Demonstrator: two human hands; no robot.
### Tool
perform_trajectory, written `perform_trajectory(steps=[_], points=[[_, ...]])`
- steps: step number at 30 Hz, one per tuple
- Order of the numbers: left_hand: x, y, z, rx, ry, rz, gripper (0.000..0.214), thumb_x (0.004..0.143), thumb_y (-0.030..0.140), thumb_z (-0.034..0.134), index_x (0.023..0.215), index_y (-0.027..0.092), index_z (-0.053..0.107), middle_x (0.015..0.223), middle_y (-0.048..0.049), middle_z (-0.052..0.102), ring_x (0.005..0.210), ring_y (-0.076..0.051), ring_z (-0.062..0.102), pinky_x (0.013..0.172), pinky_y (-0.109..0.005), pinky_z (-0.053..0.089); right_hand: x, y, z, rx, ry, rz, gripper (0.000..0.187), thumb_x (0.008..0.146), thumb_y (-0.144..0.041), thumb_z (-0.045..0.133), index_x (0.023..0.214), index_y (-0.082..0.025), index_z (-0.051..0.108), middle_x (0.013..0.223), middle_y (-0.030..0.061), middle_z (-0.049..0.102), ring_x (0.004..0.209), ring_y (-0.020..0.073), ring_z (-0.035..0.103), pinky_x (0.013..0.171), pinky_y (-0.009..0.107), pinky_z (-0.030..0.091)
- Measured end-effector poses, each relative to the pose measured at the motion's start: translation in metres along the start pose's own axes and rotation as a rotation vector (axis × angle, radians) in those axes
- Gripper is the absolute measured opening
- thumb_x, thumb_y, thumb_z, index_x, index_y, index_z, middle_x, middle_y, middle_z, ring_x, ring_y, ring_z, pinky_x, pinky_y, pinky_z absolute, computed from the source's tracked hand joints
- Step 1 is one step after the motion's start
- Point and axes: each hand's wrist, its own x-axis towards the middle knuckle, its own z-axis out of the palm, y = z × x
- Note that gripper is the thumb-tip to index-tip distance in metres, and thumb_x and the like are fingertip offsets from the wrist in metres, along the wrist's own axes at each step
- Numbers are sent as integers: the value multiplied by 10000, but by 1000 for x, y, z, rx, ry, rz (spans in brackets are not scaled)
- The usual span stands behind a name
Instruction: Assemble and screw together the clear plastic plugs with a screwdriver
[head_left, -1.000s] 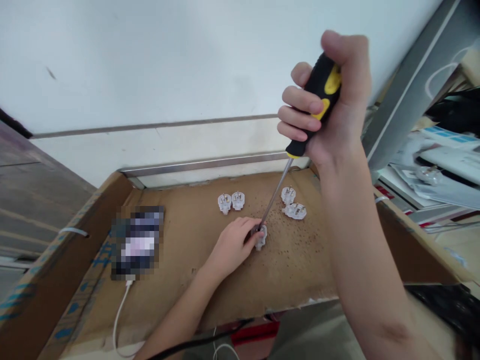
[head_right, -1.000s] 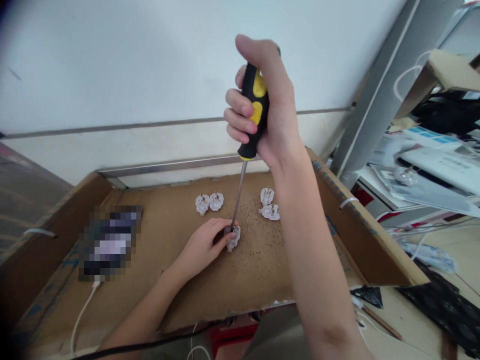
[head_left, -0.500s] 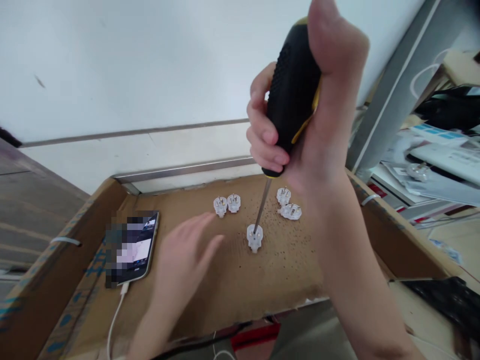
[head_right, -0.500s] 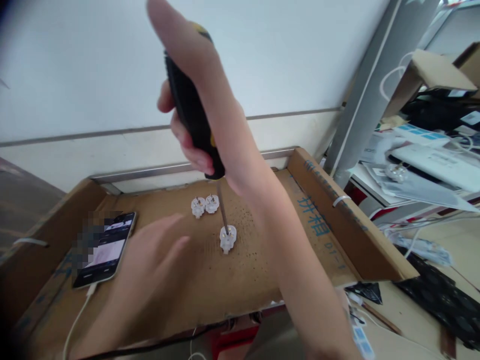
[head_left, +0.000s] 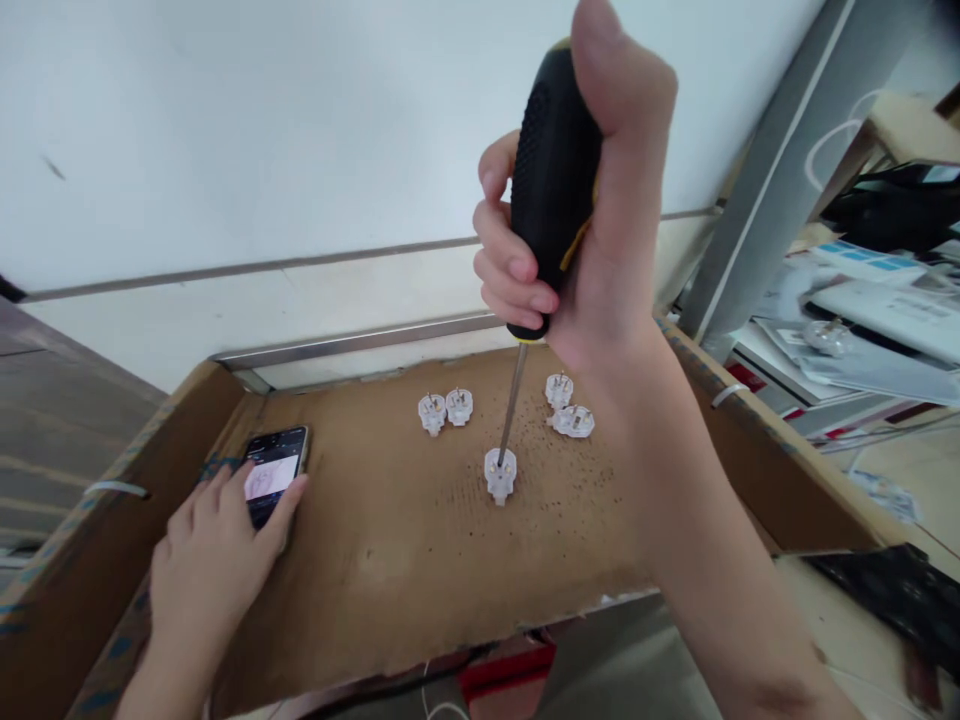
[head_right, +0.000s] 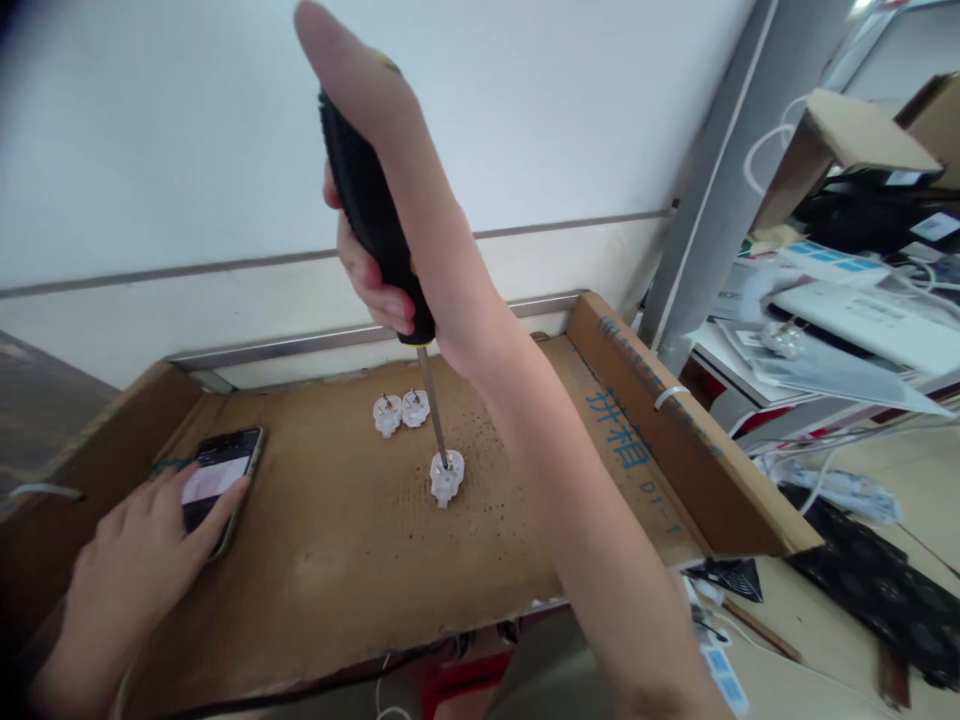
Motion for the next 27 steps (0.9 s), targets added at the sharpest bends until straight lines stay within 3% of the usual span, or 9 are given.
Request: perform_trajectory(steps=[2,4,7,9,15,18,21,24,27], points=[[4,34,10,62,-12,-24,527,823,524,445,1235,195,423,1268,-133,466,1199,-456,365,948,-653,298,3,2,3,1,47,28,550,800,-694,116,692,-210,353,431,-33,265,318,74,193,325,233,159],[1,71,28,-115,-87,76,509,855,466,448,1285,206,364,1273,-107,483,1186,-328,436,993,-520,355,5,4,4,-17,78,23,532,828,-645,89,653,-207,334,445,-19,284,328,83,209,331,242,160],[-4,116,61,-322,-391,351,403,864,380,486,1239,245,427,1196,-65,552,1096,-234,519,937,-404,428,5,6,2,-71,71,-58,499,825,-635,210,673,-204,412,573,9,441,383,83,342,350,233,229],[-4,130,78,-388,-474,397,267,880,319,468,1126,228,515,1069,-57,595,963,-198,572,843,-346,471,4,5,-1,-149,68,-64,484,820,-623,276,734,-201,498,689,26,504,477,95,462,414,225,349],[-2,126,93,-488,-461,375,190,880,269,478,1051,223,550,1020,-37,584,961,-174,550,846,-314,450,6,-13,-10,-488,235,-218,250,880,-357,323,846,-176,492,687,18,530,600,113,562,555,239,489],[-4,124,92,-515,-466,366,193,884,271,474,1057,225,545,1035,-37,587,970,-173,550,858,-318,448,8,-27,-13,-783,136,-346,210,850,-319,376,723,-172,456,692,10,520,607,69,528,488,171,430],[-6,125,92,-532,-461,371,192,887,263,471,1061,225,542,1049,-37,586,984,-171,545,874,-316,440,6,-44,-12,-1215,51,-353,319,853,-448,390,722,-165,458,668,-1,494,526,25,426,366,149,292],[-6,125,94,-541,-447,374,198,888,263,475,1069,225,544,1047,-36,584,983,-168,541,882,-313,434,5,-62,-8,-1420,-72,-267,323,805,-500,482,859,-184,524,641,-30,505,465,5,406,322,118,266],[-6,124,95,-542,-433,386,204,892,269,469,1075,224,546,1040,-38,585,980,-169,539,889,-319,429,5,-78,-4,-1417,-225,-76,251,790,-337,522,1019,-243,558,713,-57,575,552,24,545,366,52,352]])
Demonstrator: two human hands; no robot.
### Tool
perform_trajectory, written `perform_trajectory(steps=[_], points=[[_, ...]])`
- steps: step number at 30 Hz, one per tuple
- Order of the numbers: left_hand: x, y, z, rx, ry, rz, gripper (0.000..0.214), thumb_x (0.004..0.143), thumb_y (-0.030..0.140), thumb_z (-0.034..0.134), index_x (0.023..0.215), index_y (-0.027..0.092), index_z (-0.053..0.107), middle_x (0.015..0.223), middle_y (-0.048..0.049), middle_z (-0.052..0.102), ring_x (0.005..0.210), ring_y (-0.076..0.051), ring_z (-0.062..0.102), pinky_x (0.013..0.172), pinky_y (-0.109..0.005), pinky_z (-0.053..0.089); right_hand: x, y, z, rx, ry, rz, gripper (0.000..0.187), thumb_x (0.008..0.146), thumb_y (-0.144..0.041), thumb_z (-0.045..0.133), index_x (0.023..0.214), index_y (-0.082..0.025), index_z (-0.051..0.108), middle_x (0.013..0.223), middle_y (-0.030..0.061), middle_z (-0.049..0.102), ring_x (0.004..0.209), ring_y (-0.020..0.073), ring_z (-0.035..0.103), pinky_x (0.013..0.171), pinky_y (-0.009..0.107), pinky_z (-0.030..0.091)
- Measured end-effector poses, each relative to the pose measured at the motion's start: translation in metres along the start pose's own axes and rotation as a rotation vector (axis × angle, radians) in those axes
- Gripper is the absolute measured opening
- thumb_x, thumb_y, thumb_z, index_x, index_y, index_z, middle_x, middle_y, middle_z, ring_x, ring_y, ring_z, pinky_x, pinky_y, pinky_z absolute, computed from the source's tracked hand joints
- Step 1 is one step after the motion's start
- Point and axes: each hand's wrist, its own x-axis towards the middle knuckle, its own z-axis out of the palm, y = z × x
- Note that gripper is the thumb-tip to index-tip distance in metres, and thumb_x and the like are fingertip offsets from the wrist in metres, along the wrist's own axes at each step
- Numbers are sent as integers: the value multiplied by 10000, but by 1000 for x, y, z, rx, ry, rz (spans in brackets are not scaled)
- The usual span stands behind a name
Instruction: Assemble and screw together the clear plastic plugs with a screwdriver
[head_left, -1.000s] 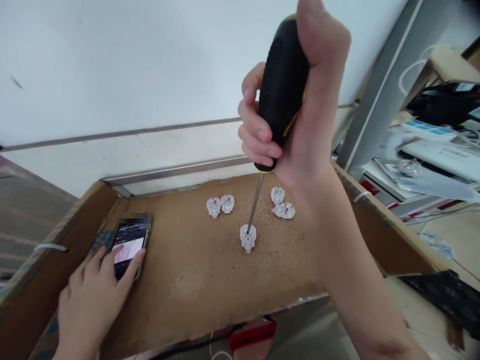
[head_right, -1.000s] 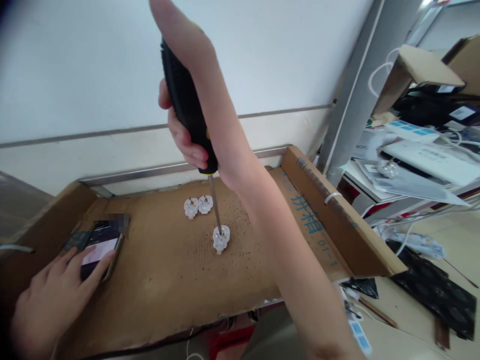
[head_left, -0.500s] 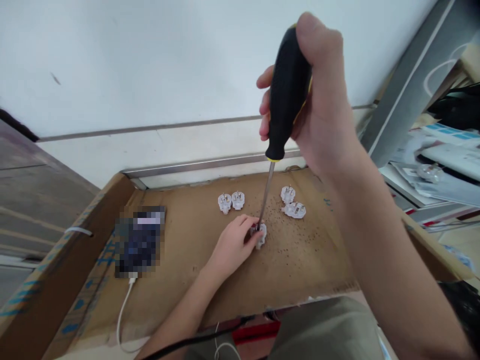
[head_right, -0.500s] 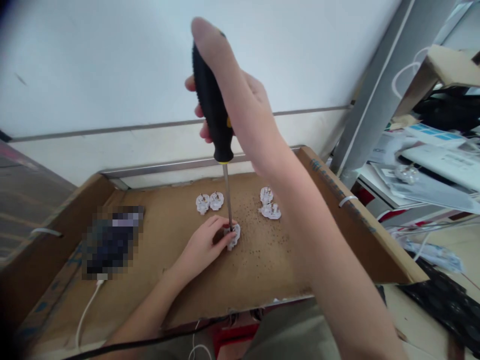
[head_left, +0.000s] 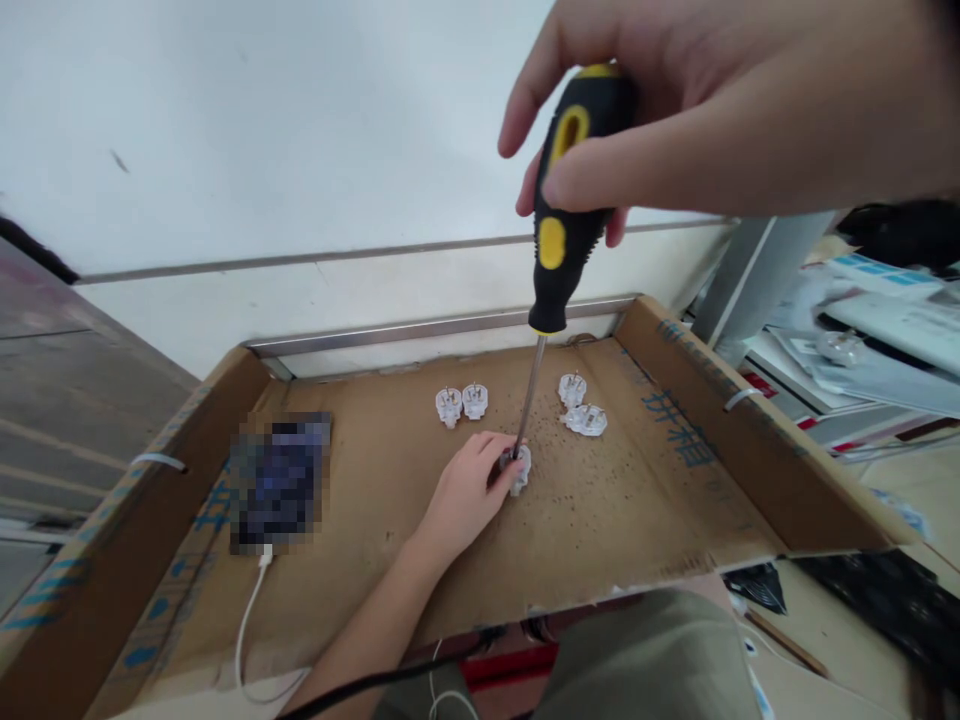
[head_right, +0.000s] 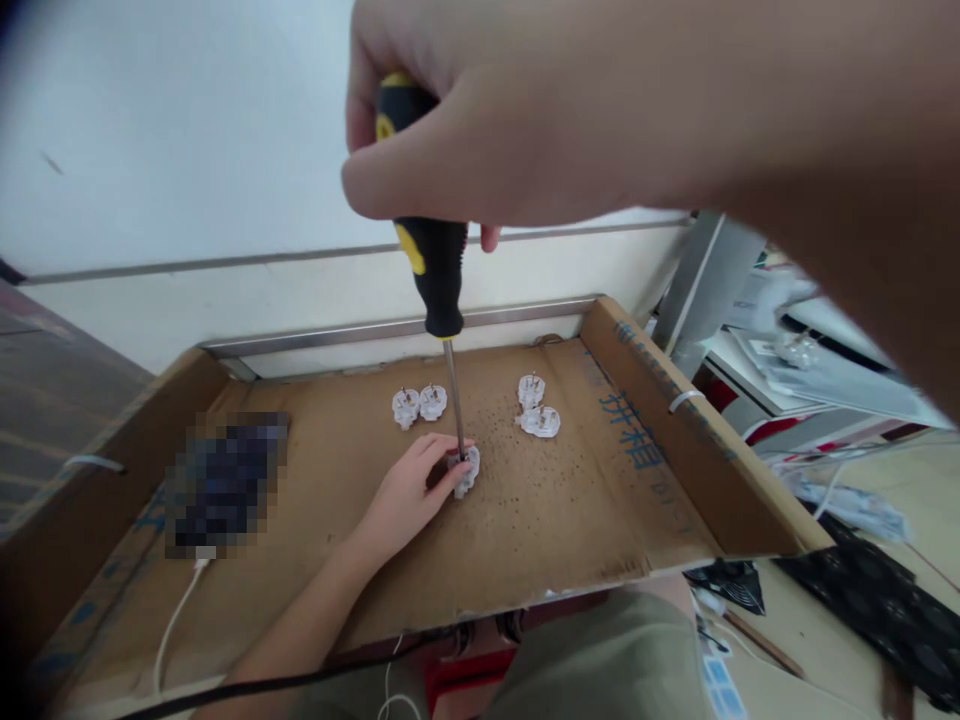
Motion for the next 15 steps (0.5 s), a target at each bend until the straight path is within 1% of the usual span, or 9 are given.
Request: perform_trajectory(steps=[1,3,6,7,9,10,12,13,15], points=[[0,-1,0,1,1,2,202,892,268,468,1072,223,548,1038,-38,585,978,-169,539,888,-319,430,0,-2,-3,4,-63,30,251,784,-296,515,1026,-253,563,761,-68,589,621,37,584,406,39,393],[-1,-1,1,3,7,0,204,892,270,469,1073,222,549,1036,-39,583,980,-171,539,886,-318,432,2,-1,-6,22,-97,75,198,770,-311,515,921,-214,598,783,-82,590,651,48,603,441,41,440],[-2,-1,3,11,22,-5,227,893,279,470,1102,231,544,1041,-41,578,987,-174,538,886,-321,433,9,9,-6,101,-62,106,296,740,-439,538,771,-151,604,665,-82,582,494,56,579,379,82,450],[-2,-2,3,16,27,-6,234,893,283,470,1110,235,542,1042,-41,577,985,-174,540,884,-322,435,13,15,-7,134,-91,102,310,730,-450,547,797,-154,611,667,-85,598,494,74,594,396,103,474],[-2,-2,4,24,32,-8,236,893,289,471,1111,236,543,1041,-40,576,977,-174,544,876,-322,441,19,27,-13,161,-217,46,329,710,-439,569,925,-194,617,747,-103,638,580,106,635,477,114,513],[-2,-2,4,26,34,-7,233,893,292,471,1106,234,545,1037,-41,577,972,-173,546,872,-321,444,22,33,-17,132,-273,3,367,694,-453,572,967,-211,613,764,-114,644,591,100,636,488,87,496],[-2,-3,5,31,40,-3,228,893,297,470,1095,228,549,1029,-42,580,961,-171,552,866,-319,451,25,41,-26,30,-329,-57,450,647,-495,563,986,-204,613,694,-130,631,532,51,604,447,11,394],[-2,-3,5,38,41,3,229,893,298,469,1096,226,549,1027,-43,581,958,-171,553,864,-319,454,27,44,-29,-10,-351,-59,482,632,-505,543,982,-182,615,640,-132,611,501,30,584,432,-2,345],[-2,-2,5,66,41,23,238,896,292,462,1109,222,543,1030,-48,581,964,-174,552,869,-325,454,29,45,-32,-24,-392,-17,533,587,-463,539,995,-128,610,575,-131,578,483,16,561,446,10,311]])
